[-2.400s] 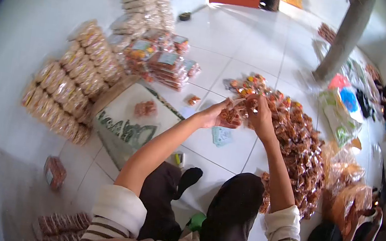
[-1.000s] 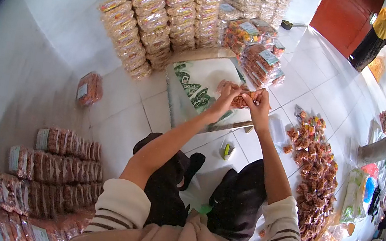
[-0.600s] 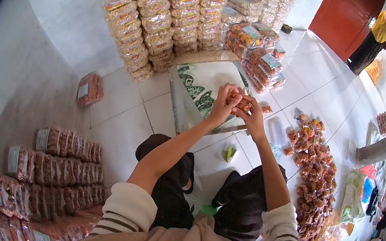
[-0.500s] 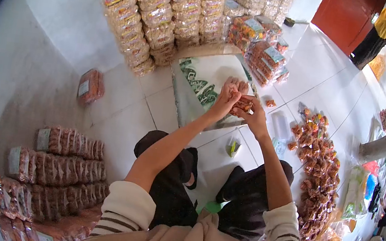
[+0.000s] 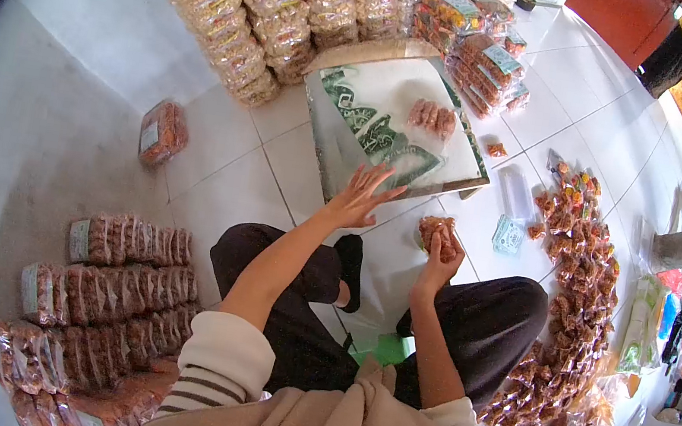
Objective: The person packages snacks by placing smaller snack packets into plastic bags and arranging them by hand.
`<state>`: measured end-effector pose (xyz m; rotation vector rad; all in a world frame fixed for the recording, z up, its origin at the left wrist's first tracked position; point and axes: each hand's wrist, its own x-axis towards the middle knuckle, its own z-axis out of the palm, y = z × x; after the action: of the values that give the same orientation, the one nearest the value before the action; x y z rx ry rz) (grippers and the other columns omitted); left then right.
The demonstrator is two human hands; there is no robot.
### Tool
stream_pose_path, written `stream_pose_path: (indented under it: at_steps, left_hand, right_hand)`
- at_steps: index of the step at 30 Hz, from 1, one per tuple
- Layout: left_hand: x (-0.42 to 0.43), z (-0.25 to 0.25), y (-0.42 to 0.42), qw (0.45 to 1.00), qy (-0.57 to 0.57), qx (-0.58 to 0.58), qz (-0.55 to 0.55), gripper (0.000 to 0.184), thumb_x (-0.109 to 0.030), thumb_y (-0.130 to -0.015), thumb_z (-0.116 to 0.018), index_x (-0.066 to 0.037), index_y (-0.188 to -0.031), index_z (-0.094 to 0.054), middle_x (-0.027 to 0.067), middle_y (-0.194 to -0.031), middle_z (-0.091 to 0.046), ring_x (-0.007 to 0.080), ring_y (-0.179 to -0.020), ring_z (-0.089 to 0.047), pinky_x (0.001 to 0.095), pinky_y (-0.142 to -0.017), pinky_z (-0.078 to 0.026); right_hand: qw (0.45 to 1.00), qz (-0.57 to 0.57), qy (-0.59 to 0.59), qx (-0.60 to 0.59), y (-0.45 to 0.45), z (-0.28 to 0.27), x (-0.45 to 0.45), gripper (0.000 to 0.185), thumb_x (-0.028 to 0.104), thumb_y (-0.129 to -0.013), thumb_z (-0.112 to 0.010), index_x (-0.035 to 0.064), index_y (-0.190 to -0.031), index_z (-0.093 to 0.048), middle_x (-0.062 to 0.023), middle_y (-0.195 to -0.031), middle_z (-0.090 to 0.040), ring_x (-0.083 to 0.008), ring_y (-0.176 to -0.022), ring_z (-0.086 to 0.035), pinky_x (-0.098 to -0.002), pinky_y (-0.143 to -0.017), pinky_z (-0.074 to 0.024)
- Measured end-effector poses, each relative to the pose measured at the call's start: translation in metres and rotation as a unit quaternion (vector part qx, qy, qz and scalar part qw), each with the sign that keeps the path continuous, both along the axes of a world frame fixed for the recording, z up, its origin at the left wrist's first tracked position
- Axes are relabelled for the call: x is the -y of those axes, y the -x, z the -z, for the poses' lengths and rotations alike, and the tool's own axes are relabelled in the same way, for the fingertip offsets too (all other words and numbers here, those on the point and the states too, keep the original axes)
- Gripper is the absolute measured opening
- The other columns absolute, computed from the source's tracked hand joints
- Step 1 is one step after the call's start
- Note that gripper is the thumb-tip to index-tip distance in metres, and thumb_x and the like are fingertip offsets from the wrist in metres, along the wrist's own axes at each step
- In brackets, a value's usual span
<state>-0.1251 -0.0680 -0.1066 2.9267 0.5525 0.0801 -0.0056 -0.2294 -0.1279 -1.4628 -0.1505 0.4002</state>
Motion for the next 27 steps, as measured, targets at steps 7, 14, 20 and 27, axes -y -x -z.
stream_pose_path:
  at_steps: [7,14,20,27]
  left_hand:
    - [-0.007,0.027,-0.014,0.985,-0.068,0.156,0.028,0.057,-0.015,-0.077,-0.057,-0.030,-0.128,-0.036,0.0066,-0.133,-0.030,0.0326,-0.123,-0.027,0.0509,-0.100,-0.022]
    - [-0.005,0.013,-0.008,0.972,0.071,0.216,0.064,0.052,-0.018,-0.078,-0.056,-0.016,-0.127,-0.039,0.0093,-0.128,-0.034,0.0296,-0.118,-0.033,0.0422,-0.101,-0.025]
    - [0.000,0.012,0.004,0.990,-0.024,0.127,0.064,0.048,-0.012,-0.076,-0.056,-0.015,-0.123,-0.044,0.0090,-0.126,-0.036,0.0277,-0.117,-0.035,0.0429,-0.100,-0.026]
    - [0.000,0.032,-0.018,0.973,0.049,0.223,0.030,0.032,-0.016,-0.080,-0.054,-0.013,-0.112,-0.056,0.0067,-0.120,-0.046,0.0260,-0.112,-0.040,0.0379,-0.096,-0.032]
  right_hand:
    - [0.994,-0.092,0.047,0.033,0.039,-0.003,0.014,0.040,0.015,-0.075,-0.067,-0.0018,-0.105,-0.049,-0.0102,-0.098,-0.053,-0.0179,-0.090,-0.052,-0.0281,-0.079,-0.0428]
    - [0.988,-0.118,0.096,-0.031,0.028,-0.005,0.010,0.038,0.016,-0.075,-0.067,0.0011,-0.106,-0.050,-0.0097,-0.099,-0.056,-0.0152,-0.090,-0.053,-0.0262,-0.080,-0.0423]
    - [0.996,-0.067,0.052,-0.037,0.021,0.016,0.017,0.041,0.014,-0.075,-0.067,-0.0008,-0.108,-0.048,-0.0113,-0.099,-0.055,-0.0165,-0.090,-0.054,-0.0254,-0.080,-0.0437]
    - [0.994,-0.098,0.043,0.003,0.033,-0.009,0.017,0.039,0.013,-0.076,-0.066,-0.0011,-0.107,-0.049,-0.0101,-0.100,-0.055,-0.0158,-0.091,-0.054,-0.0245,-0.078,-0.0441]
